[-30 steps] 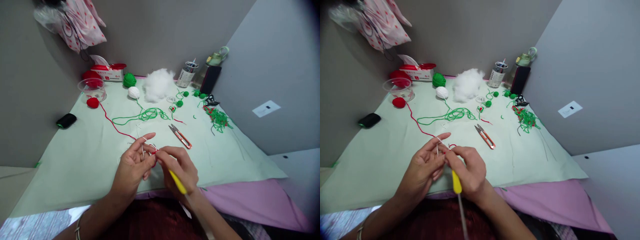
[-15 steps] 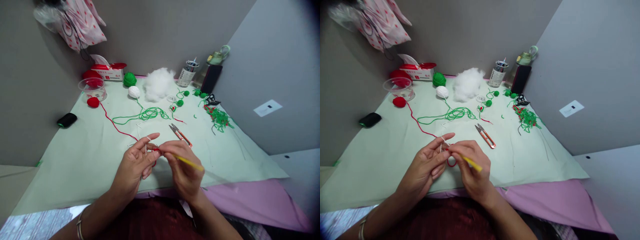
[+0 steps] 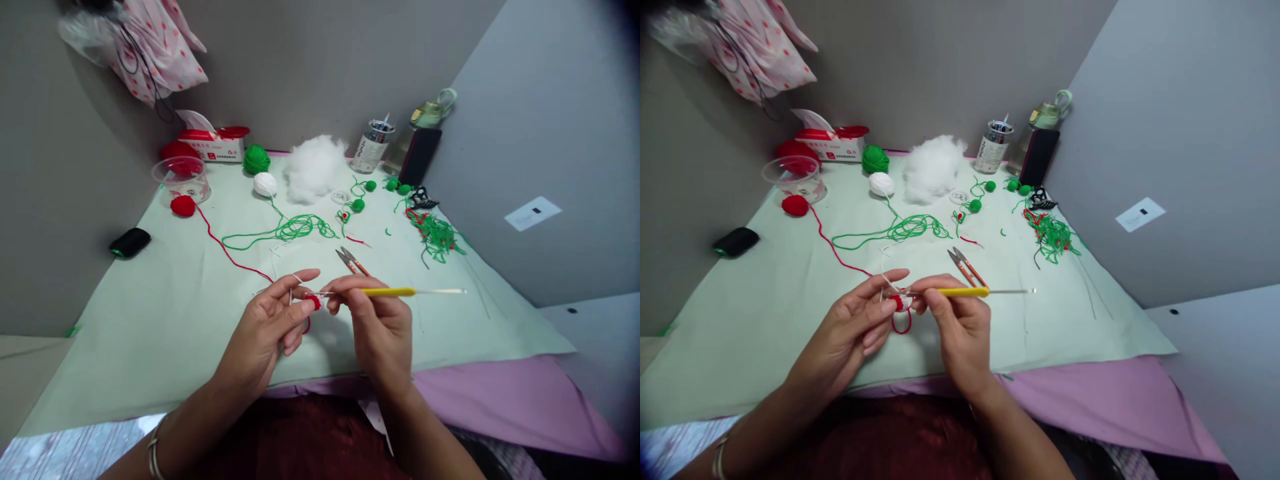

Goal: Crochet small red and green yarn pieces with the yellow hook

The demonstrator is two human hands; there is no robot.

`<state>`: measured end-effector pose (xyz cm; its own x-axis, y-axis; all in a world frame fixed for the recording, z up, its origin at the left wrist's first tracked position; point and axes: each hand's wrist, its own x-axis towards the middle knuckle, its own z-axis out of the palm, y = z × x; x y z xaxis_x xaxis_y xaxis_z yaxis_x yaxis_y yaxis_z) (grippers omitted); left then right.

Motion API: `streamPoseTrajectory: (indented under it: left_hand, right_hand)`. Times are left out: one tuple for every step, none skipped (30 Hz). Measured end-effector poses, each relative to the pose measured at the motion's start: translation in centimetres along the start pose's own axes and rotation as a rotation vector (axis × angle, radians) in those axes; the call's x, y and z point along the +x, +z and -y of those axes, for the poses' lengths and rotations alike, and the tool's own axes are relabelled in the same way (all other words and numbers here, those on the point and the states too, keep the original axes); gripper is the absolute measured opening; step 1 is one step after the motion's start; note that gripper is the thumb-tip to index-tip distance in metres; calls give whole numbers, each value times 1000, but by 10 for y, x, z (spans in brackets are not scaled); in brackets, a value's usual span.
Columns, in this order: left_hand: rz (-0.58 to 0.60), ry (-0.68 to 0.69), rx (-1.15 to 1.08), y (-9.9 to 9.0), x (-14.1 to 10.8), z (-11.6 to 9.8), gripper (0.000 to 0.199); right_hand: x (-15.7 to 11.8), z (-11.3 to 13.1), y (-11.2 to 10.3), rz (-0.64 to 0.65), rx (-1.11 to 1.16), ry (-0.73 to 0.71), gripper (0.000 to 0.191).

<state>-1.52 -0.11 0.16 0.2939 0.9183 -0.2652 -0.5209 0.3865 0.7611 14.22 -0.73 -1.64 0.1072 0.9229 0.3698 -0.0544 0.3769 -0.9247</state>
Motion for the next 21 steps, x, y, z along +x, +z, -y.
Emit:
streamPoseTrajectory:
  left_hand:
    - [-7, -9, 4, -1, 0, -1, 35]
    - [-13, -14, 9, -1, -1, -2, 35]
    - [-18, -13, 16, -2, -1, -3, 36]
    - [-23, -2, 27, -2, -1, -3, 36]
    - [-30, 17, 43, -3, -2, -3, 36]
    - [-38, 41, 63, -3, -2, -3, 37]
    - [-50, 69, 82, -3, -3, -1, 39]
    - [-60, 92, 92, -2, -3, 0, 41]
    - [-69, 100, 87, -2, -3, 2, 45]
    - [-69, 87, 65, -3, -2, 3, 47]
    - [-56, 51, 27, -3, -2, 3, 49]
    - [-33, -1, -20, -3, -2, 3, 49]
    - [-7, -54, -67, -4, -1, 2, 48]
    - [17, -98, -108, -4, -1, 1, 46]
    - [32, -123, -138, -5, -1, -1, 44]
    - [39, -129, -155, -5, -1, -2, 43]
    - [37, -120, -157, -5, -1, -3, 43]
    - [31, -104, -145, -4, -1, -4, 44]
    - [28, -87, -124, -3, -2, -4, 45]
    - [25, -68, -96, -2, -2, -3, 47]
    - [19, -45, -70, -1, -3, -1, 48]
  right_hand:
    - [0, -1, -1, -4, 56, 42, 19]
    - [-1, -1, -2, -1, 97, 75, 21]
    - [-2, 0, -3, 2, 111, 89, 23]
    - [-3, 0, -3, 5, 88, 81, 25]
    - [-5, 1, -4, 6, 31, 44, 25]
    - [-7, 2, -3, 11, -53, -24, 24]
    - [-10, 2, -3, 28, -153, -121, 22]
    - [-12, 1, -2, 52, -266, -231, 23]
    - [-14, 1, -1, 78, -378, -343, 24]
    - [-16, 0, 0, 101, -478, -436, 27]
    - [-18, -1, 0, 108, -552, -497, 29]
    - [-18, -2, 1, 102, -589, -519, 30]
    - [-18, -2, 1, 77, -581, -504, 29]
    - [-16, -2, 1, 38, -522, -465, 27]
    - [-14, -2, 0, 2, -421, -410, 26]
    - [-12, -1, 0, -28, -301, -346, 25]
    - [-9, 0, 0, -41, -192, -282, 24]
    - [-6, 1, 0, -33, -115, -226, 24]
    - [-4, 2, 1, -12, -76, -189, 22]
    - [-3, 3, 2, 20, -74, -177, 21]
    - [-3, 3, 3, 48, -100, -184, 19]
